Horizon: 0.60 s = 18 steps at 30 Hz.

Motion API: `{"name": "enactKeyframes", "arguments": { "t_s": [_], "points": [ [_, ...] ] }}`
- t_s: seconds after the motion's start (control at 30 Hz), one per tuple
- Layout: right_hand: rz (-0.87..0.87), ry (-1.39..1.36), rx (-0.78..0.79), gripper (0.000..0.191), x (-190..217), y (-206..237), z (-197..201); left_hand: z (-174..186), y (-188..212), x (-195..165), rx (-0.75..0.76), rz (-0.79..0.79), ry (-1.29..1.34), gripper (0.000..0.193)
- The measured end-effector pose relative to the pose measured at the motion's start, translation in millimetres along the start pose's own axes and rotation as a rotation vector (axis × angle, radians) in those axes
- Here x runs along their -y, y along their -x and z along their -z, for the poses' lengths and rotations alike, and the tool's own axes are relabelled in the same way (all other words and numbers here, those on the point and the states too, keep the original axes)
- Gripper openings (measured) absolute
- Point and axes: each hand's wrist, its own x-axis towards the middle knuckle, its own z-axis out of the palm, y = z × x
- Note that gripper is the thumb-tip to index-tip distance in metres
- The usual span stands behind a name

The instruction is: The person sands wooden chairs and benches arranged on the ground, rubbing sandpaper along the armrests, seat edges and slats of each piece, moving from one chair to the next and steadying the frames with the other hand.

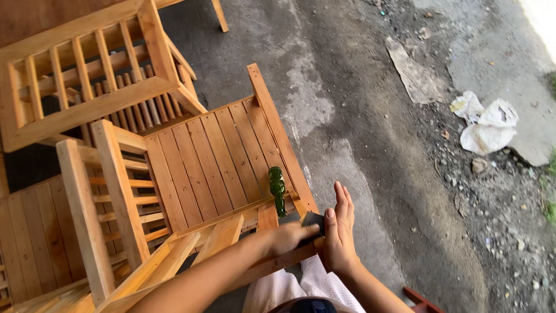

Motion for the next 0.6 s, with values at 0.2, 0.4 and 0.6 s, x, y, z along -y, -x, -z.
{"name": "enactKeyframes", "arguments": {
  "t_s": [0.2, 0.4, 0.6],
  "points": [
    [0.03, 0.176, -0.106, 0.066, 10, 11, 8, 21, -18, -16, -0.218, 0.123, -0.481, 0.046],
    [0.03, 0.246, -0.256, 0.068, 12, 20, 13, 11, -17, -5, 0.02, -0.111, -0.205, 0.039],
    [0.045, 0.29, -0.315, 0.07, 17, 26, 16, 17, -20, -1, -0.05, -0.036, -0.335, 0.038]
  ]
}}
